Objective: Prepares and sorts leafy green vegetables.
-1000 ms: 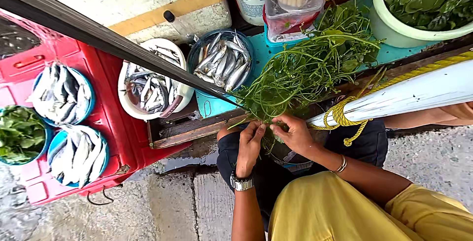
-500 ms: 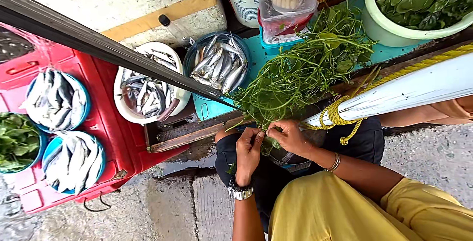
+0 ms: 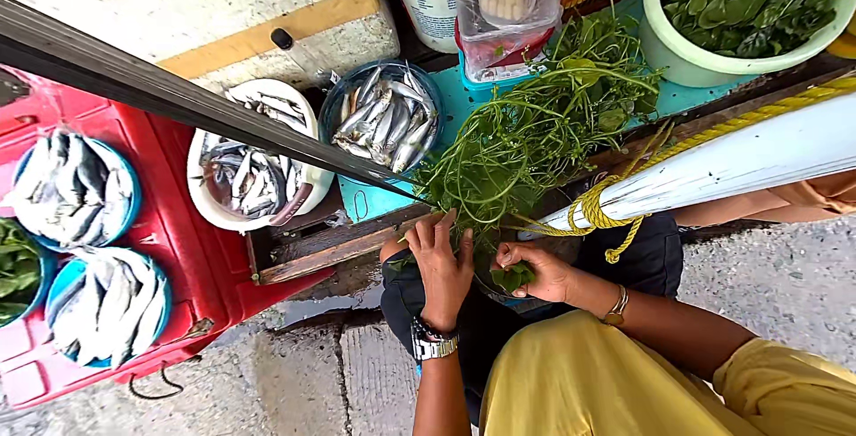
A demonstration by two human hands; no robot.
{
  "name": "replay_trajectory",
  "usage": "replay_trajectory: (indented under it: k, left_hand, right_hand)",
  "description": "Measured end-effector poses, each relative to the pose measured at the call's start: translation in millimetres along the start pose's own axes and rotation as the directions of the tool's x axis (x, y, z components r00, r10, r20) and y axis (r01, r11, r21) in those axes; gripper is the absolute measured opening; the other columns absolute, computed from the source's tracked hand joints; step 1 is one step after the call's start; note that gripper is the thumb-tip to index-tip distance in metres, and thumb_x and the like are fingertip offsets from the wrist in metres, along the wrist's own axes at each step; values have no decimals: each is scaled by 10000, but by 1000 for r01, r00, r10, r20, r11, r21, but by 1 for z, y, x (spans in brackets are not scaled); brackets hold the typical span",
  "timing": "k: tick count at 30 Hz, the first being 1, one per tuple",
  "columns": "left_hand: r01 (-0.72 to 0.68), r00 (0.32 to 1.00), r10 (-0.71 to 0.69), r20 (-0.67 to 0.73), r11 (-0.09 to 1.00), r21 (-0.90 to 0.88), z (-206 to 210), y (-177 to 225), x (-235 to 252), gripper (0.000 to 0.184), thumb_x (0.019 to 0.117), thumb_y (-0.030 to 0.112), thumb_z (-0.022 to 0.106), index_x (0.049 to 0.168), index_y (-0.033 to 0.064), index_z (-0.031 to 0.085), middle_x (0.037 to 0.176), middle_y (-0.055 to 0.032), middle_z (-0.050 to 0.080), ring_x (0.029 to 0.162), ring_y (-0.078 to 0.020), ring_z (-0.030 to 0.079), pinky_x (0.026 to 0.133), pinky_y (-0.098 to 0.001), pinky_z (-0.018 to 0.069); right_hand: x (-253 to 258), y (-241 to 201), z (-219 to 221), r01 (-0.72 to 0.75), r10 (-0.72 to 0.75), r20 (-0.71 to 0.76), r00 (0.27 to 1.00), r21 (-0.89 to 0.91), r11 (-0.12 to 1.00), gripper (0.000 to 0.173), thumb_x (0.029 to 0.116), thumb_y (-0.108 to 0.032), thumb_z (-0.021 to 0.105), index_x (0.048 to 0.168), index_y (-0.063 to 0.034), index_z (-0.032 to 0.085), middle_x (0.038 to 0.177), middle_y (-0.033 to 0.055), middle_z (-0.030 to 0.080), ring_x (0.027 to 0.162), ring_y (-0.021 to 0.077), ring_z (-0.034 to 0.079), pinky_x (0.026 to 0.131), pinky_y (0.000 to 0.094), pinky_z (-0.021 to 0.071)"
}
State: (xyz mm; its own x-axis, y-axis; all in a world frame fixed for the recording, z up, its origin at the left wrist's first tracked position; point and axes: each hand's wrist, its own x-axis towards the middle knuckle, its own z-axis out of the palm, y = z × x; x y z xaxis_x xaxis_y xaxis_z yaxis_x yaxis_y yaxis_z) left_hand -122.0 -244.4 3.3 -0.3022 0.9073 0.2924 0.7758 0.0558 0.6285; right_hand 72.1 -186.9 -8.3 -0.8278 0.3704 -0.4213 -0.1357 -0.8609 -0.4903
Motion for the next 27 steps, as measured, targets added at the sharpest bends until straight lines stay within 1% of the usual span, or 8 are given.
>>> replay_trajectory:
  k: [2,4,7,11,14,17,21,27]
  left_hand:
    - [-76,997,75,-12,990,-119,1,16,6,229,980,218,649,1109,46,730,1081,-127,652,1061,-275,580,958,-434,463]
    - [-107,988,132,82,960,-257,7,27,13,176,992,166,632,1047,38,739,963,-87,687,849,-159,662,773,-327,581]
    - [-68,944,167,285,943,-327,26,37,27,238,1030,154,578,1183,53,730,836,-70,727,650,-151,675,628,-374,595]
    - [-45,874,75,481,996,-74,41,52,51,315,1052,234,552,1307,111,691,893,-127,743,770,-308,716,721,-533,575]
    - [-4,828,-50,559,996,94,43,60,63,331,1039,265,580,1282,69,688,1017,-200,727,944,-391,705,834,-593,549]
    - [36,786,-75,614,996,76,33,66,71,309,1011,241,634,1249,58,705,1138,-216,706,1074,-411,668,919,-599,517]
    - [120,706,-115,698,992,41,33,63,83,345,967,263,715,1258,80,704,1136,-211,704,1018,-403,676,885,-594,524]
    - [1,741,-14,672,1000,20,53,47,89,234,917,291,762,1034,88,770,1009,-164,732,977,-375,686,829,-594,528]
  right_hand:
    - [-3,-1,-5,-3,3,0,1000,3,1000,150,972,-171,564,861,-126,655,843,34,693,635,94,655,526,231,546]
    - [-6,-1,-8,-2,2,0,1000,-16,1000,170,977,-148,563,858,-108,677,844,57,722,655,116,688,537,246,569]
    - [-9,2,-10,-19,15,-75,997,-58,998,111,925,-94,594,856,-81,679,828,88,740,665,165,718,537,300,596]
    - [-12,3,-9,-33,25,-111,994,-69,997,92,871,-41,627,795,-88,649,767,76,723,695,195,725,663,377,631]
    - [-11,2,-14,-29,22,-78,997,-99,995,78,868,-25,613,819,-85,626,781,67,708,707,203,723,684,393,637]
    - [-12,2,-16,-28,20,-73,997,-117,993,92,870,-17,595,914,-66,660,858,63,708,730,202,719,688,395,640]
    - [-11,3,-14,-59,48,-99,994,-112,992,139,902,-4,551,947,-41,677,898,80,719,697,202,717,656,383,642]
    - [-9,2,-15,-70,55,-95,994,-157,985,126,909,-28,556,939,-43,678,910,75,717,693,179,704,653,349,629]
